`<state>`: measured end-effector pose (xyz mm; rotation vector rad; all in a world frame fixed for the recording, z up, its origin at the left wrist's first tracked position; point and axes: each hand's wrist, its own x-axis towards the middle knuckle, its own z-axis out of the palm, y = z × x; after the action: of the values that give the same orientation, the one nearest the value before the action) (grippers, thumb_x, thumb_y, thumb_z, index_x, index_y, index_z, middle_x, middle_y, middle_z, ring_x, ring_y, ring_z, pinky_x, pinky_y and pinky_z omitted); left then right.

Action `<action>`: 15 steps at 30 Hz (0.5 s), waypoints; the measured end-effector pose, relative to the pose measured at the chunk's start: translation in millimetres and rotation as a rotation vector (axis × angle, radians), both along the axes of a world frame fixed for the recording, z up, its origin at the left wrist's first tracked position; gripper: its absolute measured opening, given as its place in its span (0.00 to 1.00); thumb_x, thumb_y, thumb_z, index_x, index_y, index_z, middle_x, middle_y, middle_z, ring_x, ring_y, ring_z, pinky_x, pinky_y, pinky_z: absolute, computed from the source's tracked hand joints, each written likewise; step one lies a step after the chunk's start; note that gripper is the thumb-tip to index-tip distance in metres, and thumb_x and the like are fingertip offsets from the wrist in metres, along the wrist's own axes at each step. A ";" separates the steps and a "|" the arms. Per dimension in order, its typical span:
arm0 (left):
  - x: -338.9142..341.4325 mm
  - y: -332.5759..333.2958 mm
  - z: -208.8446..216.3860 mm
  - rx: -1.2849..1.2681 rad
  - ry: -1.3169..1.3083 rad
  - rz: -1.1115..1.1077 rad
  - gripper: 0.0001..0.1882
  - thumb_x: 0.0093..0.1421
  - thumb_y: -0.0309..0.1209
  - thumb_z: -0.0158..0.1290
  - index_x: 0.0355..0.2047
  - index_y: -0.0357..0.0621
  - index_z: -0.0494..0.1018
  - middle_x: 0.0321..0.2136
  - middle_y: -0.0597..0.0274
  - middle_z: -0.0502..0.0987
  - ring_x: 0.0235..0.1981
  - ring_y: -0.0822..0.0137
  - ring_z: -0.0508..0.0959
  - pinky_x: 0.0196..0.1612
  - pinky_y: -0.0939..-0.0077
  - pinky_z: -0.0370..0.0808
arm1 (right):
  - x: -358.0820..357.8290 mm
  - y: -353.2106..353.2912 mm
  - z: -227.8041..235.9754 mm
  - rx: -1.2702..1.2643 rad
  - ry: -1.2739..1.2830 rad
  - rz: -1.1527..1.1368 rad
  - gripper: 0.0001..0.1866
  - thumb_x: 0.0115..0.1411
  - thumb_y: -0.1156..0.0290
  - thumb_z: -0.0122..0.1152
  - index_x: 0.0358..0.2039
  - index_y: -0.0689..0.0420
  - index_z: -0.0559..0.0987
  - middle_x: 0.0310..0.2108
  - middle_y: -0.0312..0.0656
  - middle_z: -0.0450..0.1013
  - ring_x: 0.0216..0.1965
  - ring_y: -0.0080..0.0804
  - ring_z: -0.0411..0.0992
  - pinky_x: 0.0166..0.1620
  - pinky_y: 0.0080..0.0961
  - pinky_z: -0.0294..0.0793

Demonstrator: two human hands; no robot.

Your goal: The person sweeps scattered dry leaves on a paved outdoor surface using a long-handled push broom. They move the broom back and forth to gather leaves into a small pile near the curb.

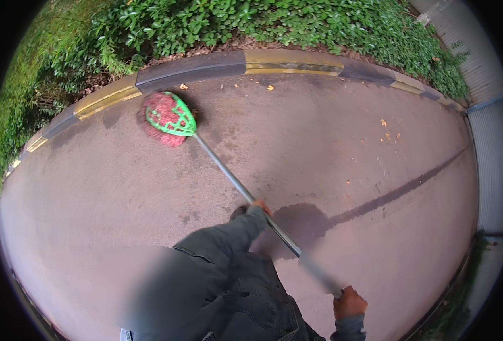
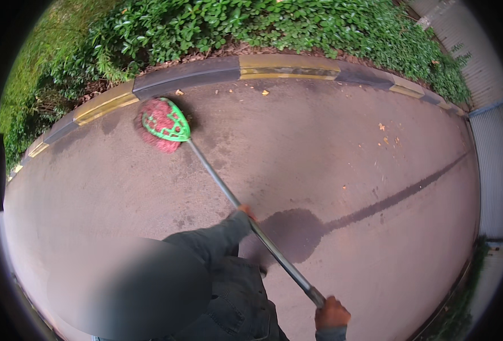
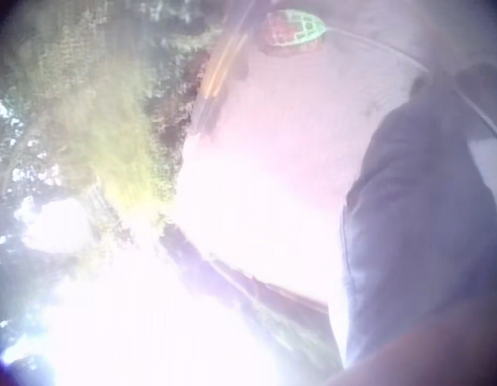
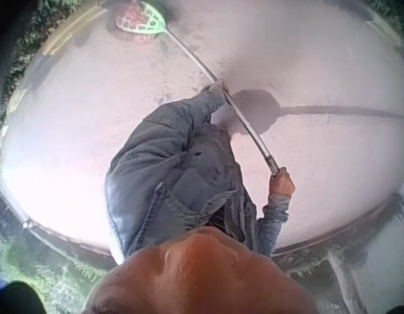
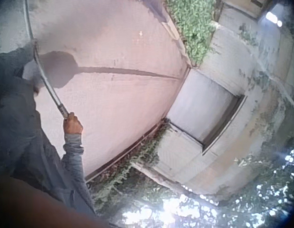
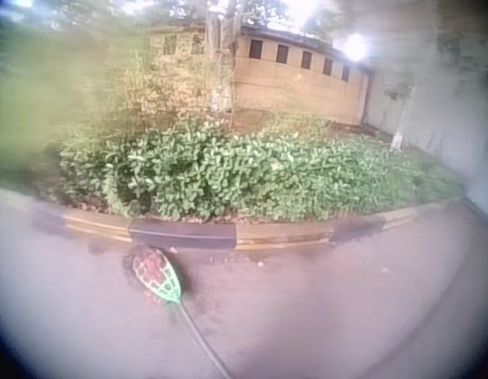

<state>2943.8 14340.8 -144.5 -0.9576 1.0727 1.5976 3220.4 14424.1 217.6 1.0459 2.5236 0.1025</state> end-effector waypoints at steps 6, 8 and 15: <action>186.0 136.8 107.4 0.117 -0.232 -0.335 0.05 0.45 0.30 0.46 0.20 0.43 0.64 0.09 0.60 0.62 0.07 0.66 0.63 0.10 0.68 0.64 | 180.8 -114.9 52.6 -0.001 0.098 -0.735 0.07 0.41 0.65 0.54 0.16 0.50 0.67 0.11 0.39 0.66 0.12 0.40 0.66 0.15 0.34 0.64; 209.3 161.7 114.1 0.127 -0.053 -0.558 0.05 0.45 0.29 0.47 0.21 0.42 0.65 0.09 0.60 0.63 0.08 0.68 0.64 0.10 0.70 0.65 | 200.8 -144.2 28.0 -0.094 0.137 -1.030 0.08 0.41 0.62 0.53 0.15 0.49 0.66 0.10 0.39 0.66 0.14 0.40 0.67 0.16 0.34 0.64; 367.8 197.0 155.9 0.155 0.239 -0.904 0.06 0.43 0.25 0.49 0.20 0.39 0.63 0.10 0.60 0.64 0.09 0.69 0.65 0.10 0.71 0.66 | 291.0 -206.2 17.0 -0.045 0.145 -1.180 0.14 0.36 0.57 0.58 0.21 0.50 0.69 0.16 0.43 0.69 0.19 0.37 0.70 0.24 0.32 0.70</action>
<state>3311.6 14537.8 11.4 -0.1051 1.2694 1.0129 3511.4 14217.9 234.6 2.3502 1.6087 -0.3676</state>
